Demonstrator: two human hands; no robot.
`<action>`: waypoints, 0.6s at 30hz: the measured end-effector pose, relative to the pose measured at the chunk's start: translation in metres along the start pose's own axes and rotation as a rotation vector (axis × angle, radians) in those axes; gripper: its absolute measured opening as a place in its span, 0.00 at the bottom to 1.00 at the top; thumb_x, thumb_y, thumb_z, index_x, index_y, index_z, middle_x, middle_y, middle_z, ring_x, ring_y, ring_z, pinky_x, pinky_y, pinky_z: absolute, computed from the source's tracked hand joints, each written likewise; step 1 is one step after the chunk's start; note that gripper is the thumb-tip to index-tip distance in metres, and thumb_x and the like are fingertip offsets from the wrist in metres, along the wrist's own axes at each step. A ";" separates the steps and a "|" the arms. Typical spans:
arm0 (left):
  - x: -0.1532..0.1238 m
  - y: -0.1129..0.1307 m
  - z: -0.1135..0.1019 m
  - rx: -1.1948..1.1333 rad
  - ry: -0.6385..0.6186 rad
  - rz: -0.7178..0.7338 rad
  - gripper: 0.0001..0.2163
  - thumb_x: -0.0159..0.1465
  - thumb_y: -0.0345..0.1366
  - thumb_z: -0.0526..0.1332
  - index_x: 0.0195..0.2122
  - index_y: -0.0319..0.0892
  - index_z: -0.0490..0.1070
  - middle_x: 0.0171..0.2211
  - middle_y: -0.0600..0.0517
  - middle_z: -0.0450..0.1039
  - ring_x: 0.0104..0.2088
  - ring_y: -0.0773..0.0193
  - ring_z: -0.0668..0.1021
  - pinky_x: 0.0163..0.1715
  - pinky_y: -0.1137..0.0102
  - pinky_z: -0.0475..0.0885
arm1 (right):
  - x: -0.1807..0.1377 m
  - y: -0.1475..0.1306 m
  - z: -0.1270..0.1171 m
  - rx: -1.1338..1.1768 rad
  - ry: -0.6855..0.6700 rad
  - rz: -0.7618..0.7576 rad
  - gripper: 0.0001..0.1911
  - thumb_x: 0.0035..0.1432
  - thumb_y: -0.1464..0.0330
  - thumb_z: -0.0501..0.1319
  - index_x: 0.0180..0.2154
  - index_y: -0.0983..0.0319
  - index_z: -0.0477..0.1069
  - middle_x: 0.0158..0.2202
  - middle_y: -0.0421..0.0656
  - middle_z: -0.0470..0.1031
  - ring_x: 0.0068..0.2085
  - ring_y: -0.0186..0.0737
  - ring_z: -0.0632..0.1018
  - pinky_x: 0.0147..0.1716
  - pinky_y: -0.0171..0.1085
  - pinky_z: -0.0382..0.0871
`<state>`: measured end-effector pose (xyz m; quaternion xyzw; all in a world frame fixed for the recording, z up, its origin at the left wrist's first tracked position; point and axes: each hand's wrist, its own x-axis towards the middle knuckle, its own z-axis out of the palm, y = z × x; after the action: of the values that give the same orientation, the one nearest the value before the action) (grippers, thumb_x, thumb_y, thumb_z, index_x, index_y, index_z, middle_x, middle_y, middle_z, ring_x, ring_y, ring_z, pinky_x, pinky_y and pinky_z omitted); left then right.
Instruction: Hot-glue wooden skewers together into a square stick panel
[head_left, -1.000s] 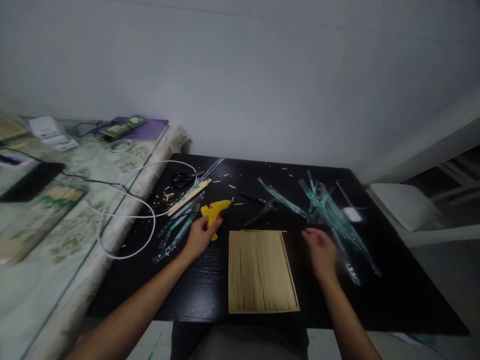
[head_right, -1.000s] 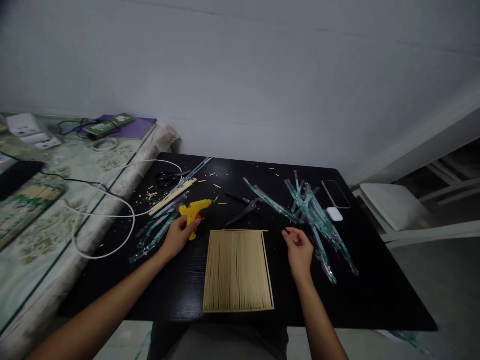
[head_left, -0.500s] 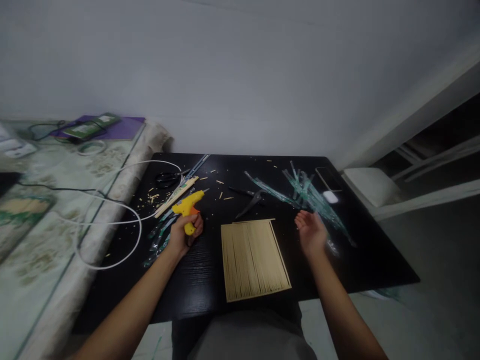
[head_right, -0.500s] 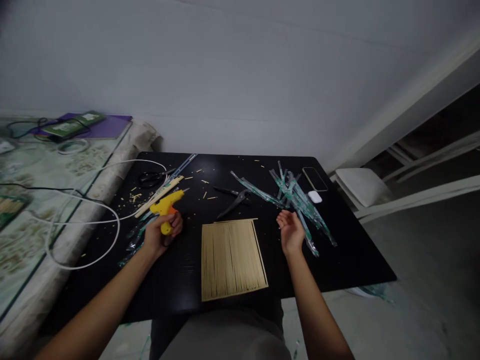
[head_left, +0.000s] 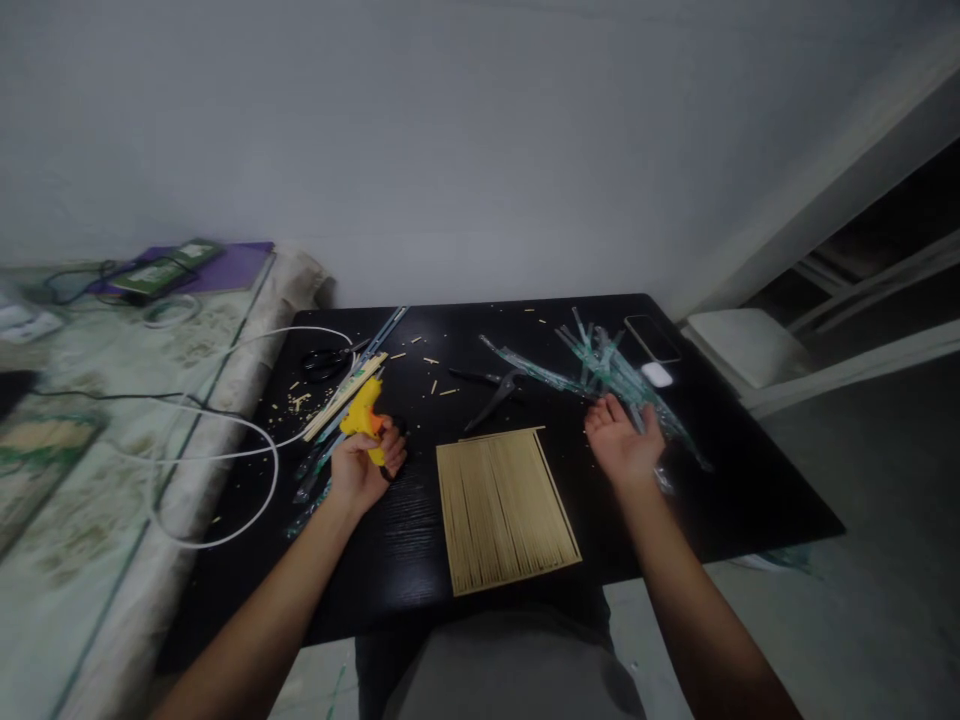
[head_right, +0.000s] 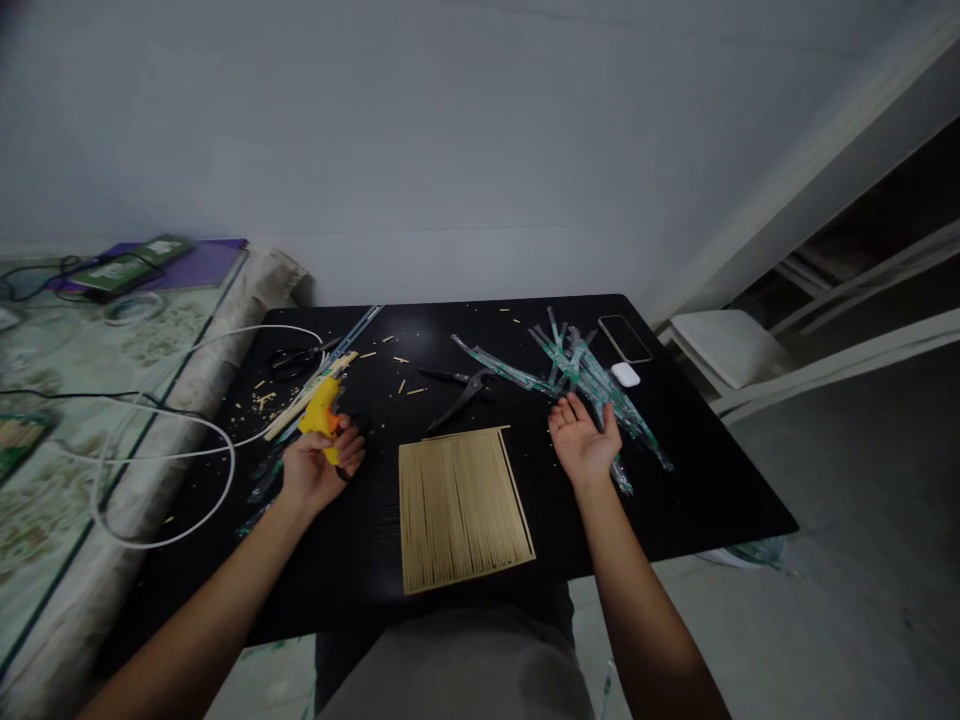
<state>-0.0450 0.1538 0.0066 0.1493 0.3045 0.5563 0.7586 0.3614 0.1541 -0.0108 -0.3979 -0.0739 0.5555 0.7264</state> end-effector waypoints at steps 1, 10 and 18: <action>0.000 0.000 0.000 -0.024 0.005 -0.011 0.13 0.44 0.26 0.62 0.33 0.40 0.72 0.21 0.58 0.58 0.19 0.70 0.65 0.17 0.75 0.64 | -0.001 -0.002 0.000 0.035 -0.016 0.022 0.25 0.68 0.46 0.51 0.39 0.59 0.75 0.34 0.45 0.73 0.32 0.38 0.75 0.28 0.37 0.77; 0.001 0.002 -0.004 -0.177 -0.012 -0.038 0.14 0.46 0.23 0.62 0.31 0.43 0.63 0.23 0.59 0.57 0.22 0.72 0.67 0.19 0.80 0.61 | 0.000 -0.014 -0.015 0.072 -0.273 0.069 0.31 0.67 0.38 0.51 0.27 0.56 0.66 0.23 0.34 0.58 0.20 0.32 0.50 0.14 0.32 0.46; 0.001 0.002 -0.002 -0.174 -0.048 -0.014 0.22 0.55 0.33 0.69 0.25 0.45 0.49 0.22 0.60 0.51 0.21 0.72 0.64 0.21 0.77 0.65 | 0.028 -0.009 -0.020 0.052 -0.651 0.093 0.38 0.54 0.31 0.60 0.20 0.57 0.61 0.16 0.29 0.54 0.17 0.27 0.40 0.13 0.32 0.39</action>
<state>-0.0475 0.1548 0.0055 0.0941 0.2378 0.5714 0.7798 0.3895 0.1675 -0.0275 -0.1836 -0.2697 0.6878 0.6485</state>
